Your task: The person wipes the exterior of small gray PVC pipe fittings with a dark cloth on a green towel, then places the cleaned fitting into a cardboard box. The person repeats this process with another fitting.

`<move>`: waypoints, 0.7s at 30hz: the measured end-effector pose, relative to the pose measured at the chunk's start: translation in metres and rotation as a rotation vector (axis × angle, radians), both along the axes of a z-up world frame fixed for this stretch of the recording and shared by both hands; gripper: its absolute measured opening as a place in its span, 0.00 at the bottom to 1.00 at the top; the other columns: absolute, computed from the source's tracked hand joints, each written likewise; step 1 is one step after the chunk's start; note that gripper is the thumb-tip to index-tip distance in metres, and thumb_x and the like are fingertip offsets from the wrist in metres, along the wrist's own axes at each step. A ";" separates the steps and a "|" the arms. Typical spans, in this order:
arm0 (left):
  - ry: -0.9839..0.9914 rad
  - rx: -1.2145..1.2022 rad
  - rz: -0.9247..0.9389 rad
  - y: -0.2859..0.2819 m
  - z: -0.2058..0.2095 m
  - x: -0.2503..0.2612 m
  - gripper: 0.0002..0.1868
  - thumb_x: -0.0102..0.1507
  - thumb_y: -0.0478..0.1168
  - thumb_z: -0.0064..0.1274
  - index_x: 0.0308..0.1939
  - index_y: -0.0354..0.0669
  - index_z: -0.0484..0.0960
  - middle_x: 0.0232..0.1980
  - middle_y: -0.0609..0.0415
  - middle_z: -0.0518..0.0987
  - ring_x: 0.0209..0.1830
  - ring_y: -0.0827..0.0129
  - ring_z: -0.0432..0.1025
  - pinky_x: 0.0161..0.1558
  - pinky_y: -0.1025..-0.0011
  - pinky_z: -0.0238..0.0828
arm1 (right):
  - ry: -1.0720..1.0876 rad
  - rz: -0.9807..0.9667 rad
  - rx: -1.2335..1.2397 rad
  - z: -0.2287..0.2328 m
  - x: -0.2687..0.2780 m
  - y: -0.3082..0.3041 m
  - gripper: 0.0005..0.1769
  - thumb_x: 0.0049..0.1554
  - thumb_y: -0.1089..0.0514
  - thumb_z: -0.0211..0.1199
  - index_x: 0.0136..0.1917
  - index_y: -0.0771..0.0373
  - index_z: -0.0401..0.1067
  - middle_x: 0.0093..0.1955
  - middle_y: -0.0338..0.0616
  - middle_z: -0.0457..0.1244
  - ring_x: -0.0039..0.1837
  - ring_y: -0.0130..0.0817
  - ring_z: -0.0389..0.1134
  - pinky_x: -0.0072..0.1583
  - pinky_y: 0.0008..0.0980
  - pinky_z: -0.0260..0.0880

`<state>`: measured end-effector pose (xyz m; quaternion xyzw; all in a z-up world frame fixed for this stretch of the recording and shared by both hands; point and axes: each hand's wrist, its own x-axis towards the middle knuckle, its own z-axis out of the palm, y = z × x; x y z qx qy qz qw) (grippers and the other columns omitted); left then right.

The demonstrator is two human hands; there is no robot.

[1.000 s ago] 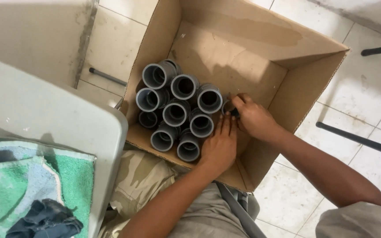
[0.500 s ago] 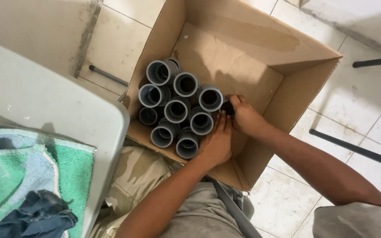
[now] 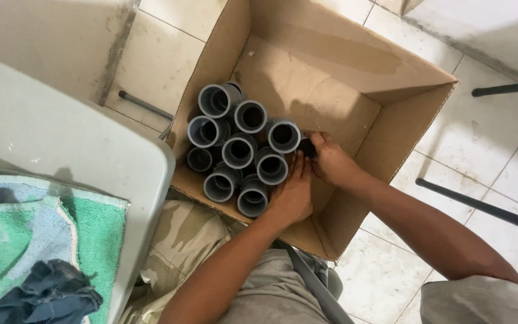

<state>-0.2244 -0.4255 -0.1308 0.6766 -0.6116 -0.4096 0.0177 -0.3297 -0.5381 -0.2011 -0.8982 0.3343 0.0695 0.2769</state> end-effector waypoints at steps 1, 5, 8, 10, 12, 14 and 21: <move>-0.003 -0.002 0.002 0.000 0.000 0.001 0.43 0.55 0.33 0.48 0.72 0.27 0.49 0.76 0.31 0.46 0.76 0.47 0.45 0.72 0.61 0.50 | -0.003 0.002 -0.002 0.007 0.001 0.000 0.35 0.46 0.62 0.68 0.64 0.67 0.58 0.55 0.63 0.60 0.52 0.58 0.70 0.54 0.44 0.73; 0.016 -0.017 0.014 0.000 0.005 0.002 0.43 0.55 0.33 0.47 0.72 0.27 0.49 0.76 0.31 0.46 0.77 0.47 0.44 0.71 0.61 0.49 | 0.034 -0.092 0.160 0.022 -0.003 0.000 0.42 0.48 0.63 0.65 0.74 0.57 0.53 0.66 0.60 0.55 0.62 0.57 0.65 0.62 0.45 0.68; -0.037 -0.024 -0.016 0.003 0.006 0.000 0.42 0.55 0.34 0.47 0.72 0.28 0.49 0.76 0.32 0.47 0.77 0.48 0.45 0.71 0.62 0.51 | -0.001 0.012 -0.031 0.020 -0.015 0.004 0.41 0.48 0.61 0.67 0.74 0.58 0.56 0.66 0.55 0.57 0.65 0.48 0.64 0.62 0.38 0.69; -0.072 -0.021 -0.038 0.006 0.005 -0.002 0.43 0.55 0.34 0.48 0.72 0.28 0.49 0.76 0.33 0.46 0.77 0.49 0.45 0.71 0.64 0.51 | -0.051 0.076 -0.134 0.021 -0.021 0.005 0.40 0.48 0.60 0.68 0.72 0.60 0.59 0.64 0.52 0.61 0.67 0.43 0.63 0.61 0.33 0.69; -0.070 -0.040 -0.057 0.008 0.005 -0.004 0.44 0.54 0.34 0.49 0.72 0.27 0.48 0.76 0.31 0.46 0.77 0.47 0.45 0.71 0.64 0.52 | -0.083 0.103 -0.239 0.023 -0.027 0.005 0.38 0.47 0.56 0.70 0.70 0.60 0.63 0.64 0.47 0.63 0.68 0.35 0.63 0.64 0.31 0.66; -0.018 -0.031 -0.026 0.009 0.009 -0.007 0.45 0.53 0.34 0.50 0.72 0.27 0.48 0.76 0.31 0.45 0.77 0.47 0.44 0.69 0.62 0.54 | -0.091 0.086 -0.192 0.041 -0.031 0.002 0.36 0.49 0.55 0.68 0.70 0.61 0.62 0.64 0.48 0.63 0.68 0.38 0.62 0.65 0.33 0.65; 0.211 -0.409 0.250 0.044 0.056 -0.009 0.30 0.63 0.36 0.41 0.69 0.28 0.58 0.66 0.31 0.64 0.66 0.43 0.62 0.60 0.55 0.65 | -0.219 -0.083 -0.051 0.117 -0.016 0.018 0.28 0.49 0.63 0.67 0.64 0.60 0.69 0.54 0.53 0.67 0.59 0.51 0.67 0.61 0.43 0.68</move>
